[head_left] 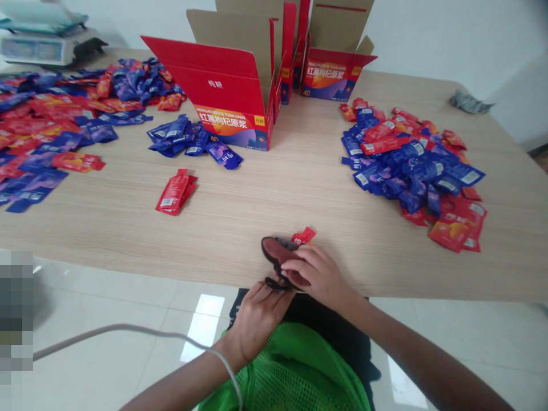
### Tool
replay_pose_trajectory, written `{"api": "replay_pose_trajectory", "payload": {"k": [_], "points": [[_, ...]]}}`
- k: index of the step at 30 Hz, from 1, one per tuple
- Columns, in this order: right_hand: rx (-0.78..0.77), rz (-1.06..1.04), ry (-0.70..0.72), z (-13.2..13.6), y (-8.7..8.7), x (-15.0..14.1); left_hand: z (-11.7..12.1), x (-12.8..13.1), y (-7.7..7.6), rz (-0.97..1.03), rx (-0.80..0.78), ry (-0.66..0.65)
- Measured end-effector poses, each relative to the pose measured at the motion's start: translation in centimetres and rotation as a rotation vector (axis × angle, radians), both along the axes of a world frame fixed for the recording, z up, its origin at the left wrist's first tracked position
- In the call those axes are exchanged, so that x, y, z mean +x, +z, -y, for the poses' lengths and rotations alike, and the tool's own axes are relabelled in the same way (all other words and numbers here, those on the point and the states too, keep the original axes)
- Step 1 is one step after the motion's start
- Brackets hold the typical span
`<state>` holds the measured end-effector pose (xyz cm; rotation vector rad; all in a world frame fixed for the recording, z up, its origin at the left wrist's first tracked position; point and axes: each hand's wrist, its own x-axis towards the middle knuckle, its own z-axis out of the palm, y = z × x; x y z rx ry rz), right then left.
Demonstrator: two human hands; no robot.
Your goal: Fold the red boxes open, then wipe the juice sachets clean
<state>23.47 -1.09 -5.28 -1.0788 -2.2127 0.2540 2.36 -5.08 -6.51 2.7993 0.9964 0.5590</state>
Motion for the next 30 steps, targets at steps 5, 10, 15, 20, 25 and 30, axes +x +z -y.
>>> {"api": "replay_pose_trajectory", "payload": {"k": [5, 10, 15, 20, 25, 30], "points": [[0.047, 0.096, -0.046, -4.5, -0.8, 2.6, 0.0, -0.1, 0.0, -0.075, 0.044, 0.004], [0.124, 0.191, -0.191, -8.5, -0.1, 5.3, 0.1, -0.1, -0.2, -0.084, 0.046, 0.007], [0.233, -0.141, -0.404, -7.1, 3.4, 5.2, 0.1, 0.1, 0.1, -0.059, 0.030, 0.016], [0.047, -0.101, -0.044, -0.5, 3.3, 1.0, 0.1, 0.3, -0.1, 0.014, -0.004, 0.035], [-0.018, 0.026, 0.048, -0.2, -0.2, 0.7, 0.1, 0.4, -0.1, 0.033, -0.026, 0.018], [0.028, 0.077, -0.020, -4.2, -0.6, 2.5, 0.2, 0.1, -0.1, -0.049, 0.042, 0.015]]}}
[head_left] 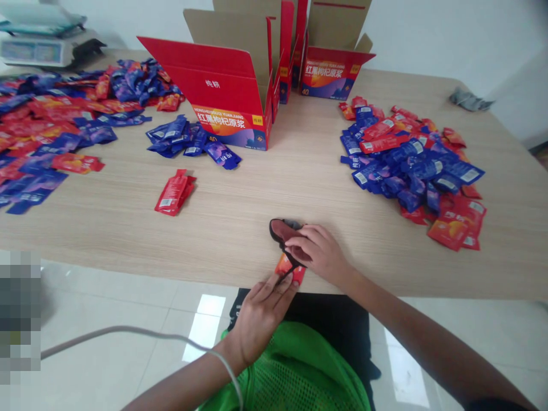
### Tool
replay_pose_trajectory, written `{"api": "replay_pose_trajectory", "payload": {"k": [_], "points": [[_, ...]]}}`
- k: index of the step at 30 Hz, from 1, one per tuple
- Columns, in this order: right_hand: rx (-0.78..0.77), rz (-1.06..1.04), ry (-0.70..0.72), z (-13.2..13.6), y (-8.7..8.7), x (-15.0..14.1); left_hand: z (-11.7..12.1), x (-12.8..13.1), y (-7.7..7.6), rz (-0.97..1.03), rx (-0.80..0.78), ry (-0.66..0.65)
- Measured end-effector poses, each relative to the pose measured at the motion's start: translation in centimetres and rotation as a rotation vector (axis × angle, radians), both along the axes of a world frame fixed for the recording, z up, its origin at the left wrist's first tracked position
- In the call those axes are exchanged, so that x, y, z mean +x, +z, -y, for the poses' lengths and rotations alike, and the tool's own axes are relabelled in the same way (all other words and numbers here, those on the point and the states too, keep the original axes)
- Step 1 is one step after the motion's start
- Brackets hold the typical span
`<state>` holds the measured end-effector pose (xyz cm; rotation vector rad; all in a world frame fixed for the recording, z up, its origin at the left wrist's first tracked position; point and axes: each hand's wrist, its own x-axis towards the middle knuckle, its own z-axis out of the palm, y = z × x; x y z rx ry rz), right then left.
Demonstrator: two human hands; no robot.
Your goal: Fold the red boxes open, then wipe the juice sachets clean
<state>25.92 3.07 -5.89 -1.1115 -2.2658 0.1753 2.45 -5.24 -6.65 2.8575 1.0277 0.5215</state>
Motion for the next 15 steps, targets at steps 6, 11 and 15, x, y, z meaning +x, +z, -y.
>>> {"api": "replay_pose_trajectory", "payload": {"k": [6, 11, 15], "points": [[0.054, 0.082, -0.101, -3.1, -0.4, 1.4, 0.2, -0.2, -0.4, -0.026, -0.018, -0.006], [0.120, 0.132, -0.216, -5.7, 0.6, 3.5, 0.2, -0.1, -0.3, -0.016, -0.037, 0.010], [0.206, -0.165, -0.345, -4.1, 4.0, 2.6, 0.1, 0.0, -0.2, -0.001, -0.041, 0.011]]}}
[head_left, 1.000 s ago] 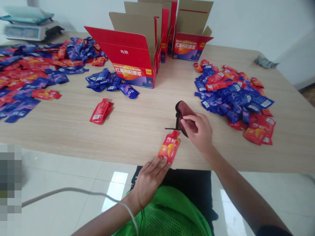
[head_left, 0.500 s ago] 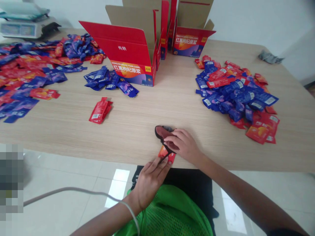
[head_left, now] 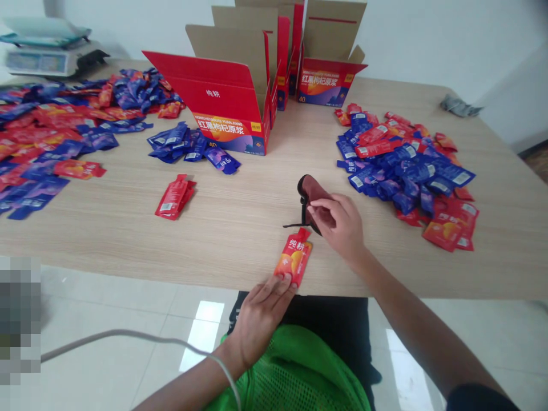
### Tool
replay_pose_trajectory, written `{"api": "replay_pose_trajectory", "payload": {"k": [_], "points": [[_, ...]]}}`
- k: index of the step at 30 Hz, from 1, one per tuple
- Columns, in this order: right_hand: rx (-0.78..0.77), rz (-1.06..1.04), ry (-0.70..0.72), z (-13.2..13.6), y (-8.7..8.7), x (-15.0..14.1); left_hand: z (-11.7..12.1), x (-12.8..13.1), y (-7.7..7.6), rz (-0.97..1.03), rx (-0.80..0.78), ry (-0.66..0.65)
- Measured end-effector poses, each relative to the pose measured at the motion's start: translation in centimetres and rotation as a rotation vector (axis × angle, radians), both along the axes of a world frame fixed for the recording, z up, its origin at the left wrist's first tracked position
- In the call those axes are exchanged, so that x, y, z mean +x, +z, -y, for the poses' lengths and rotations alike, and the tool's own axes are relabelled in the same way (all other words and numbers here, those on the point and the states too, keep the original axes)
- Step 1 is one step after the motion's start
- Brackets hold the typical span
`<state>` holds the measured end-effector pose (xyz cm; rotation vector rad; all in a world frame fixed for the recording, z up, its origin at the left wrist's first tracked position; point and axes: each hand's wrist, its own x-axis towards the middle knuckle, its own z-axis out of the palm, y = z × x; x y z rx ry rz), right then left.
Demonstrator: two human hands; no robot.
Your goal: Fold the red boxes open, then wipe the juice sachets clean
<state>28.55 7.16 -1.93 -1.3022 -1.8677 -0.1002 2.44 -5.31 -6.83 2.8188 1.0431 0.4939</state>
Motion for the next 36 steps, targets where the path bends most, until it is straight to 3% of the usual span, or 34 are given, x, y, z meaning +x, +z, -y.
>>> {"api": "replay_pose_trajectory", "payload": {"k": [2, 4, 8, 12, 17, 23, 26, 28, 32, 36], "points": [[-0.015, -0.101, 0.066, 2.5, 1.1, -1.6, 0.0, 0.1, 0.1, 0.018, 0.005, -0.001], [-0.096, -0.086, 0.216, 5.3, 1.0, -3.3, -0.1, 0.3, 0.1, 0.047, -0.004, 0.010], [-0.235, 0.066, 0.437, 8.5, -1.9, -5.2, 0.0, 0.5, 0.3, 0.097, -0.033, 0.033], [-0.227, 0.137, 0.414, 7.1, -3.9, -4.5, 0.0, 0.4, 0.4, 0.049, -0.026, 0.013], [-0.170, 0.198, 0.374, 4.1, -4.0, -3.4, 0.0, 0.0, 0.2, -0.038, 0.034, -0.009], [-0.122, 0.302, 0.263, 0.4, -4.3, -1.6, 0.2, -0.1, 0.1, -0.057, 0.018, -0.010], [-0.068, 0.307, 0.110, -1.4, -3.4, 0.3, -0.1, 0.0, 1.0, -0.043, -0.008, -0.011], [0.011, 0.189, -0.015, -1.6, -2.4, 1.4, -0.4, 0.1, 1.7, -0.013, -0.051, -0.010], [0.084, -0.137, -0.217, 1.0, -0.4, 2.7, -1.1, 0.0, 2.2, 0.103, -0.111, 0.035], [-0.019, -0.322, -0.365, 5.4, -0.7, 3.7, -0.8, 0.3, 1.2, 0.108, 0.016, 0.104]]}}
